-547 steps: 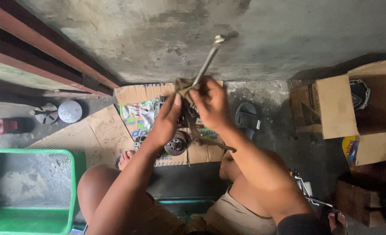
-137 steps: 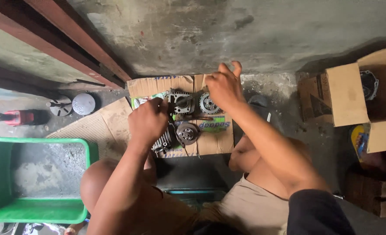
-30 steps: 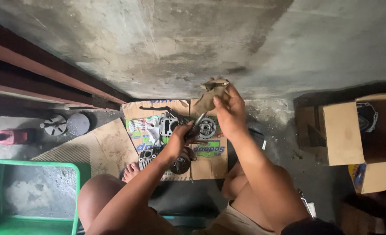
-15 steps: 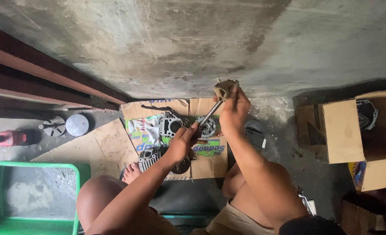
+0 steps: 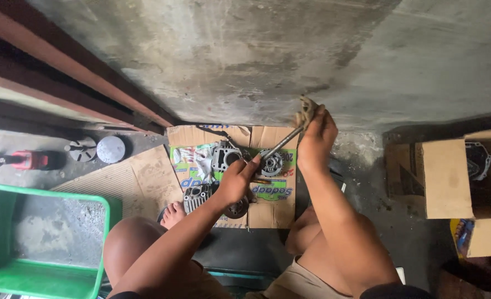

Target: Cleaning a motorcycle engine shaft and other components using a cloth.

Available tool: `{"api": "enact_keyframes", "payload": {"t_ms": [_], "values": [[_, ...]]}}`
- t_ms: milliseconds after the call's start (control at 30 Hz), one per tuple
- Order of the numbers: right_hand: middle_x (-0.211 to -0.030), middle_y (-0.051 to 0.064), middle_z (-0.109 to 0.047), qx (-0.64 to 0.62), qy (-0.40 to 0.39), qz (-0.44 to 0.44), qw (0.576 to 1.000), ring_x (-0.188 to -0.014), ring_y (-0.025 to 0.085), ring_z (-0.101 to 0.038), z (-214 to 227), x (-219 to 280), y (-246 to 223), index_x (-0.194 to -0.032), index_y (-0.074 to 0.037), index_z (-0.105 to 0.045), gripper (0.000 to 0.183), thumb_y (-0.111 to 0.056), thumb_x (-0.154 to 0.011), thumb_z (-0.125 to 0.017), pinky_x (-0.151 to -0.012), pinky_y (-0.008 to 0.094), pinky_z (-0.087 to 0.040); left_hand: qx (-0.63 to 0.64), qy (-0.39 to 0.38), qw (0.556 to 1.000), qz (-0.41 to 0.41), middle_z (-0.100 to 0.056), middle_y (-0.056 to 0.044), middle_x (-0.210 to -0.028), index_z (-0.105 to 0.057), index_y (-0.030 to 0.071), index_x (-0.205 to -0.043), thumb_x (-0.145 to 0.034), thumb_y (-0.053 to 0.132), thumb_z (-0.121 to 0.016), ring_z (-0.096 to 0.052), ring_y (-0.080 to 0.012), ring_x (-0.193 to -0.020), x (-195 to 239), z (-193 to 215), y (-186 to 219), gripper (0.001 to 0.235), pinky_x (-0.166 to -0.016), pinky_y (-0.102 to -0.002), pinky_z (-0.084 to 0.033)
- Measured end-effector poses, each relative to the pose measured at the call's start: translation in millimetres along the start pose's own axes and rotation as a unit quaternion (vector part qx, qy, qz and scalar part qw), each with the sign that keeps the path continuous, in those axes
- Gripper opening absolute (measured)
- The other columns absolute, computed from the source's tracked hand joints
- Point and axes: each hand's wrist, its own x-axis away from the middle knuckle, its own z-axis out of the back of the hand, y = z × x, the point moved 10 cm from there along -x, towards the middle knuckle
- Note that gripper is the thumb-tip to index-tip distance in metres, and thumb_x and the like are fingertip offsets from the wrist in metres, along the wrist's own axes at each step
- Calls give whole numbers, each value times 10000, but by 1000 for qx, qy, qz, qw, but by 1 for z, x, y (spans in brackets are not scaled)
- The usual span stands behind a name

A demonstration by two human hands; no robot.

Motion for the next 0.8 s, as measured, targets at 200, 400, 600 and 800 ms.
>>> {"api": "enact_keyframes", "payload": {"t_ms": [200, 400, 600, 800], "values": [[-673, 125, -630, 94, -40, 43, 994, -665, 202, -668, 6, 0, -9, -797, -63, -588, 475, -230, -1172, -350, -672, 340, -537, -46, -2, 999, 26, -730, -161, -781, -710, 135, -757, -951, 744, -506, -731, -381, -936, -5, -8, -17, 671, -812, -448, -553], [-908, 168, -699, 107, -101, 8, 989, -966, 188, -628, -14, 23, -22, -1011, 10, -682, 256, -178, -1110, -541, -854, 397, -528, 180, -17, 982, 56, -629, -219, -743, -633, -26, -893, -962, 585, -668, -724, -327, -661, 20, 5, 1, 616, -604, -415, -634], [-950, 142, -740, 18, -242, -59, 968, -980, 213, -695, -57, 72, 1, -1065, -2, -718, 210, -205, -1036, -672, -905, 445, -569, 378, -30, 925, -8, -359, -71, -750, -453, 18, -920, -1024, 480, -645, -486, -223, -652, -14, -29, -54, 511, -509, -346, -470], [-938, 184, -744, -46, -304, -57, 950, -974, 203, -685, -67, 102, 6, -1063, 59, -701, 196, -108, -1063, -599, -895, 436, -562, 425, -59, 900, -75, -406, -103, -690, -492, 25, -890, -1029, 336, -604, -404, -211, -592, -18, -27, -53, 359, -529, -357, -347]]}}
